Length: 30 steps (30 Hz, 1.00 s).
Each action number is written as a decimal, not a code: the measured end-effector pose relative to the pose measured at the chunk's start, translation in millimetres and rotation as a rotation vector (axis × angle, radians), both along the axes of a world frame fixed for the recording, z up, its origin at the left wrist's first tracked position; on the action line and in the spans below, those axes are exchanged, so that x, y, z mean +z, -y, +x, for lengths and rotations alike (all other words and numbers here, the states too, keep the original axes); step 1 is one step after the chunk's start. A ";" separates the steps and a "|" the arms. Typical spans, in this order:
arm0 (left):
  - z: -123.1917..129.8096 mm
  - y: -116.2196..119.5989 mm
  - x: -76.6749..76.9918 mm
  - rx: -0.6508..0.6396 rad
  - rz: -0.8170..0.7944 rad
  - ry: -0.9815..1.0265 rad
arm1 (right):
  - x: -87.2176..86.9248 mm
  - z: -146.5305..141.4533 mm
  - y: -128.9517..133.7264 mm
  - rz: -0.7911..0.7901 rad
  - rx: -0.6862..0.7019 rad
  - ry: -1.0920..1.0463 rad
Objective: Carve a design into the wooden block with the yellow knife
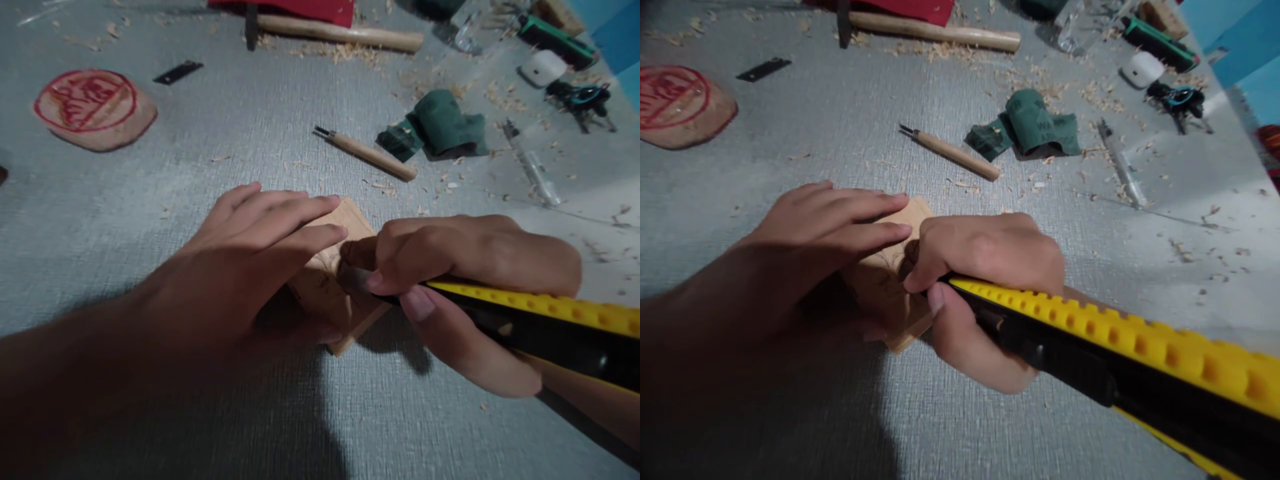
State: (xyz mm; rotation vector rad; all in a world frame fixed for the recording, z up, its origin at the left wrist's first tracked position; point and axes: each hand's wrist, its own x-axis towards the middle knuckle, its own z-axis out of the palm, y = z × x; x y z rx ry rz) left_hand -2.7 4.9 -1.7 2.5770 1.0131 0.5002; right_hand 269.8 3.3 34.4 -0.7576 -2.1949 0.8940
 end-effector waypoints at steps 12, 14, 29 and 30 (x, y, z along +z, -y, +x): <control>-0.3 -0.8 0.1 -0.020 0.037 0.016 | 2.6 0.0 -3.0 -0.072 0.064 -0.058; -0.4 -0.5 0.3 -0.026 0.032 0.018 | 2.8 -0.6 -3.2 -0.084 0.068 -0.064; 0.0 0.0 0.2 -0.015 0.025 0.014 | 5.1 0.7 1.7 -0.037 -0.022 0.027; 0.4 0.0 0.1 -0.014 0.026 0.016 | 4.0 0.4 1.9 -0.020 -0.042 0.037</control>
